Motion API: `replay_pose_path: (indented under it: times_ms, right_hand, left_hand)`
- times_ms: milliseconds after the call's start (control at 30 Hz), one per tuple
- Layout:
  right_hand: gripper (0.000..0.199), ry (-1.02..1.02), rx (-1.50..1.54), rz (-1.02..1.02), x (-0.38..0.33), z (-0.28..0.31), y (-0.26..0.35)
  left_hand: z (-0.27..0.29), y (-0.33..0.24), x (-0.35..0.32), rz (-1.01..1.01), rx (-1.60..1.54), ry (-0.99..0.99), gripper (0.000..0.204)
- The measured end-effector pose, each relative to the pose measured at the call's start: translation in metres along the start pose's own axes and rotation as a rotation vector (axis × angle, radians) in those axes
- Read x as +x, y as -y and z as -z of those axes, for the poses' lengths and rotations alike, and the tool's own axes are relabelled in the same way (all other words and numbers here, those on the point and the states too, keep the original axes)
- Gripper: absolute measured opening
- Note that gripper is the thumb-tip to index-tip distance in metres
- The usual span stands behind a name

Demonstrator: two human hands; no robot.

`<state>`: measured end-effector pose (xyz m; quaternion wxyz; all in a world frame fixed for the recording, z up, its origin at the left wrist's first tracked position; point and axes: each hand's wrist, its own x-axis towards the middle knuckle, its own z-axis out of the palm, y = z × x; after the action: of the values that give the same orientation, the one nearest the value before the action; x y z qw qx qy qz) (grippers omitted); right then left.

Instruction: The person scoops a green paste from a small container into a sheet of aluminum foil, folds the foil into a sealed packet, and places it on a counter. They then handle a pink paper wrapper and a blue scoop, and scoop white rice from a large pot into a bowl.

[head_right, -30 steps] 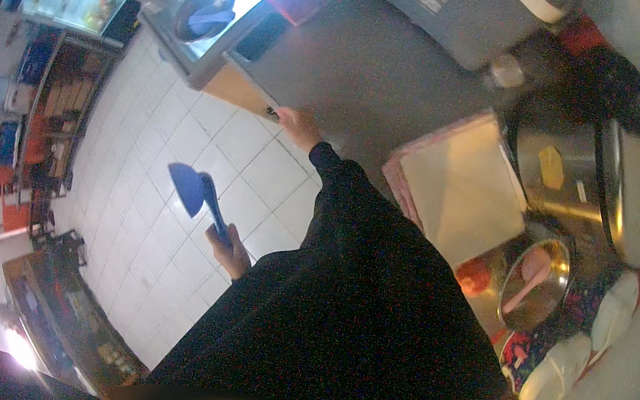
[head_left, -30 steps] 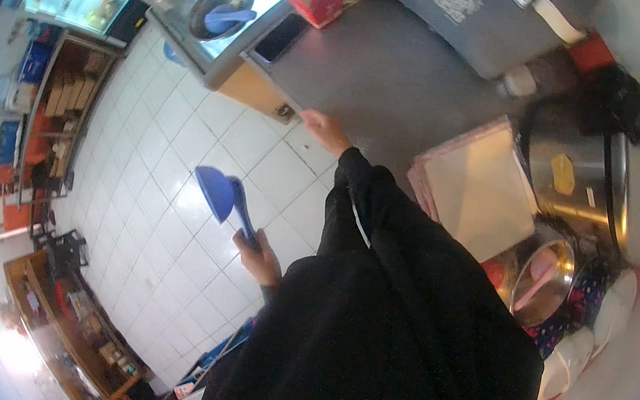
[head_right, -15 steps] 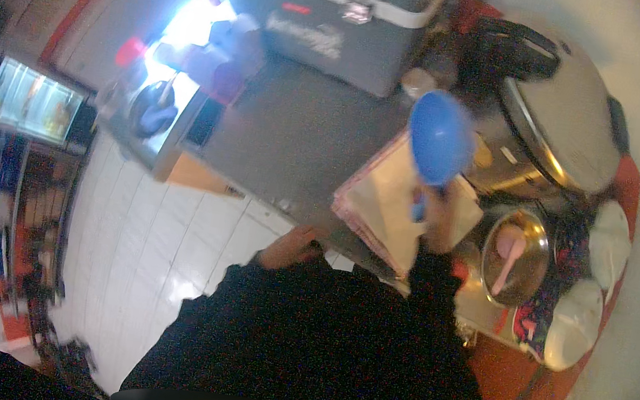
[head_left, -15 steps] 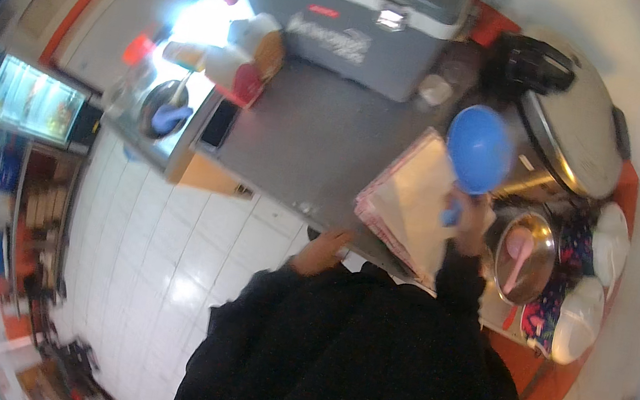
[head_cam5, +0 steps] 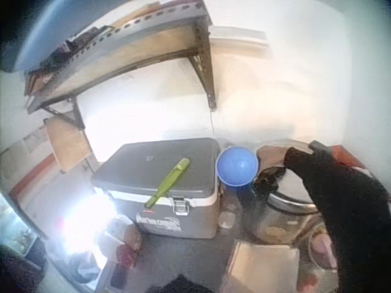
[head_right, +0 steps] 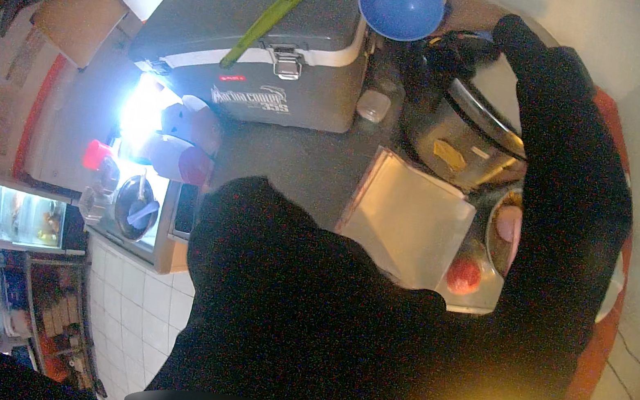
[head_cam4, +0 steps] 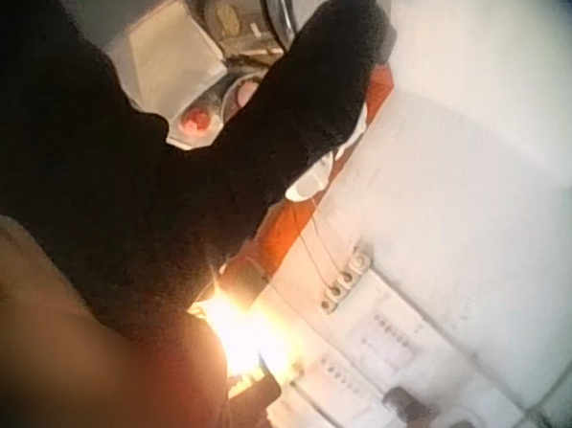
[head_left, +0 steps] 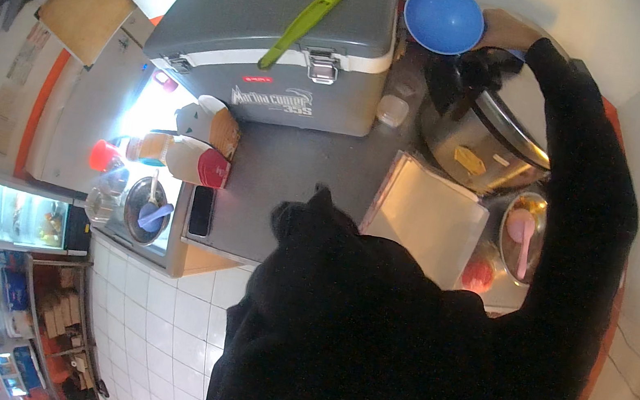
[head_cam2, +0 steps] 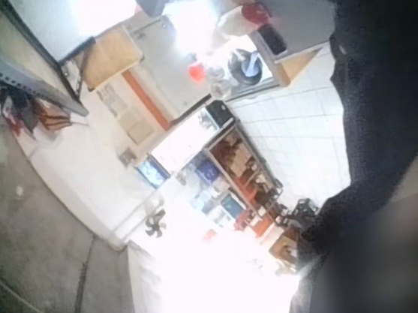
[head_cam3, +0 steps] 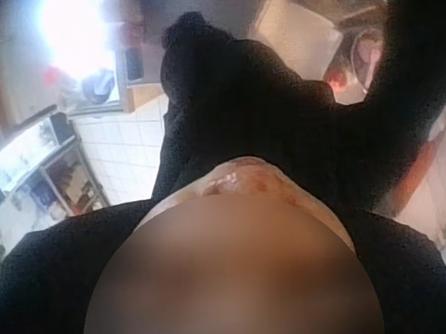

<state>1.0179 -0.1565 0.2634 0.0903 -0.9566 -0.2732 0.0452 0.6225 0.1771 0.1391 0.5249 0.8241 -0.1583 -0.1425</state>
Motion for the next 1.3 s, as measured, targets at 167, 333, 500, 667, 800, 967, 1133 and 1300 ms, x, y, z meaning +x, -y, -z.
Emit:
replay_pose_path:
  times_ms: [167, 333, 500, 667, 800, 967, 1133, 1300]
  right_hand:
    - [0.047, 0.108, 0.088, 0.152, 0.027, 0.006, -0.018]
    - [0.046, -0.01, -0.021, -0.011, 0.02, 0.012, -0.085]
    - [0.046, -0.153, -0.086, -0.243, -0.025, 0.02, -0.186]
    - [0.045, -0.238, -0.104, -0.471, -0.07, -0.008, -0.298]
    - [0.045, -0.276, -0.142, -0.63, -0.118, -0.014, -0.388]
    - [0.044, -0.287, -0.128, -0.701, -0.131, -0.038, -0.483]
    - [0.044, -0.297, -0.146, -0.719, -0.138, -0.033, -0.567]
    - [0.043, -0.365, -0.069, -0.72, -0.143, -0.018, -0.616]
  left_hand:
    - [0.002, -0.001, 0.032, -0.084, -0.048, 0.032, 0.031]
    - [-0.008, -0.01, 0.086, -0.19, -0.113, 0.157, 0.031]
    - [-0.027, -0.036, 0.144, -0.315, -0.154, 0.341, 0.03]
    - [-0.054, -0.061, 0.202, -0.383, -0.192, 0.515, 0.03]
    - [-0.08, -0.087, 0.248, -0.432, -0.206, 0.603, 0.03]
    - [-0.059, -0.13, 0.267, -0.289, -0.015, 0.439, 0.029]
    - [-0.009, -0.106, 0.258, 0.155, 0.962, -0.375, 0.021]
    - [0.115, -0.043, 0.254, -0.101, 1.172, -1.042, 0.035]
